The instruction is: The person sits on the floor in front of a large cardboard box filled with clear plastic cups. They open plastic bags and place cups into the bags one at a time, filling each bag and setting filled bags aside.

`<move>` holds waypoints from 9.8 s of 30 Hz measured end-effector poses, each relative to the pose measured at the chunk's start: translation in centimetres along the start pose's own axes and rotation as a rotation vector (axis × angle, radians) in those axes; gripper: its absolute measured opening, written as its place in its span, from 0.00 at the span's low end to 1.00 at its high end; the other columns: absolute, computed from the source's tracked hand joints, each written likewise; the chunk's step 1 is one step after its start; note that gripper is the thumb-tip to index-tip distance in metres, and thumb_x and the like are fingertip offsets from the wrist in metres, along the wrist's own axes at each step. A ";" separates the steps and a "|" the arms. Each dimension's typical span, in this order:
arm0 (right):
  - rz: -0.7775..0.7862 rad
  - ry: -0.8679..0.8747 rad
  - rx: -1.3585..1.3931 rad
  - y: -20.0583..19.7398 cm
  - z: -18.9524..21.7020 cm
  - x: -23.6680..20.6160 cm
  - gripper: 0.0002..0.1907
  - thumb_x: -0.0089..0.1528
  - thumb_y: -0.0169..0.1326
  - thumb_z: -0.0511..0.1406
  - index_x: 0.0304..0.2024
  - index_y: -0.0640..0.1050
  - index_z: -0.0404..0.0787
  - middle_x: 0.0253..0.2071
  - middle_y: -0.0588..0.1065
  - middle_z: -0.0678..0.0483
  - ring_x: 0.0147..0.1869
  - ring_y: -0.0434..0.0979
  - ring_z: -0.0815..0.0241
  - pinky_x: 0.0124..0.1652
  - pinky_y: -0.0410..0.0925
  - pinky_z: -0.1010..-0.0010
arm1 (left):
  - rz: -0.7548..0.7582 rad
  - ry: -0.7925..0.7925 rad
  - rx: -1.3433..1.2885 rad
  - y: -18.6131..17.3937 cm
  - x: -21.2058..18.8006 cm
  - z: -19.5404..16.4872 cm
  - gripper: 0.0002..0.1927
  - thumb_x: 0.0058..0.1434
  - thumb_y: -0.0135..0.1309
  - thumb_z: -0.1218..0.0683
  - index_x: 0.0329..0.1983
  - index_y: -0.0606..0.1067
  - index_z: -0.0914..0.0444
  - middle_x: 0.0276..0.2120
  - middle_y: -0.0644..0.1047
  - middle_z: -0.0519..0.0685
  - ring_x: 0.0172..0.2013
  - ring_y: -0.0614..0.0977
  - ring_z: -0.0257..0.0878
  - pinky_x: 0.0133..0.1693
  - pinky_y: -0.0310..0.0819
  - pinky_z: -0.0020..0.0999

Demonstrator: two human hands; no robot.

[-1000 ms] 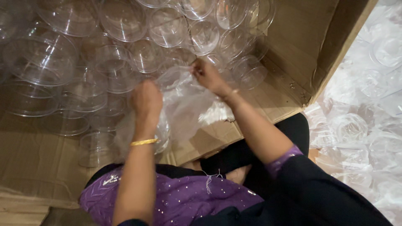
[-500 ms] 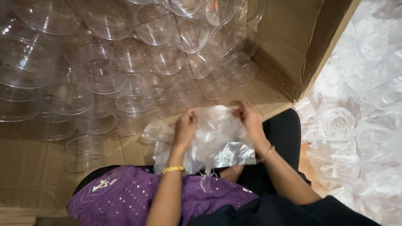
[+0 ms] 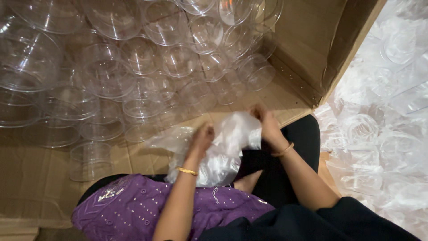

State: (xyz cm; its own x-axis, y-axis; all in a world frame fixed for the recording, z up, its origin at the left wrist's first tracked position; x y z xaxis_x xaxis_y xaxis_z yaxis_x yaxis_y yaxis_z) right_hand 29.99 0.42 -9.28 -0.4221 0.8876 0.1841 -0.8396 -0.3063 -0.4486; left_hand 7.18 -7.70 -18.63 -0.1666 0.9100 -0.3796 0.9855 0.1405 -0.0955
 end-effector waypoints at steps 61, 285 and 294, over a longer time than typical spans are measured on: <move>-0.168 -0.227 -0.082 -3.5 13.0 -3.0 0.22 0.69 0.58 0.37 0.59 0.72 0.28 0.55 0.74 0.40 0.58 0.75 0.48 0.54 0.68 0.61 | 0.278 0.362 -0.246 0.7 -3.6 -13.2 0.11 0.64 0.58 0.59 0.49 0.80 0.66 0.37 0.82 0.44 0.40 0.81 0.29 0.45 0.75 0.25; -0.318 0.121 -0.064 -3.4 10.9 -5.7 0.08 0.66 0.56 0.31 0.46 0.81 0.36 0.30 0.80 0.51 0.32 0.77 0.71 0.32 0.70 0.76 | 0.274 0.271 -0.663 6.3 -6.1 -9.7 0.15 0.70 0.56 0.53 0.50 0.79 0.70 0.45 0.82 0.49 0.46 0.82 0.35 0.51 0.77 0.32; -0.111 0.149 0.015 -2.7 10.1 -4.5 0.10 0.66 0.56 0.33 0.47 0.81 0.35 0.34 0.80 0.54 0.37 0.81 0.70 0.39 0.72 0.77 | 0.198 0.359 -0.690 4.8 -6.2 -9.6 0.11 0.66 0.61 0.58 0.49 0.76 0.66 0.43 0.81 0.47 0.41 0.81 0.33 0.45 0.77 0.30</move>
State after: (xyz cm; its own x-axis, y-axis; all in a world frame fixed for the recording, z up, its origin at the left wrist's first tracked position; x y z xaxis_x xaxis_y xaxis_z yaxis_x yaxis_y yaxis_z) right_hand 30.64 -6.23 -0.04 -0.2724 0.9570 0.0997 -0.8837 -0.2078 -0.4195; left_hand 13.23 -8.88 -7.86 -0.0813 0.9967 0.0008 0.8135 0.0659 0.5778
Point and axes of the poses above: each hand's wrist, its own x-axis towards the middle knuckle, its own y-axis out of the palm, z = x × y, the point moved 4 cm from there along x, towards the middle knuckle
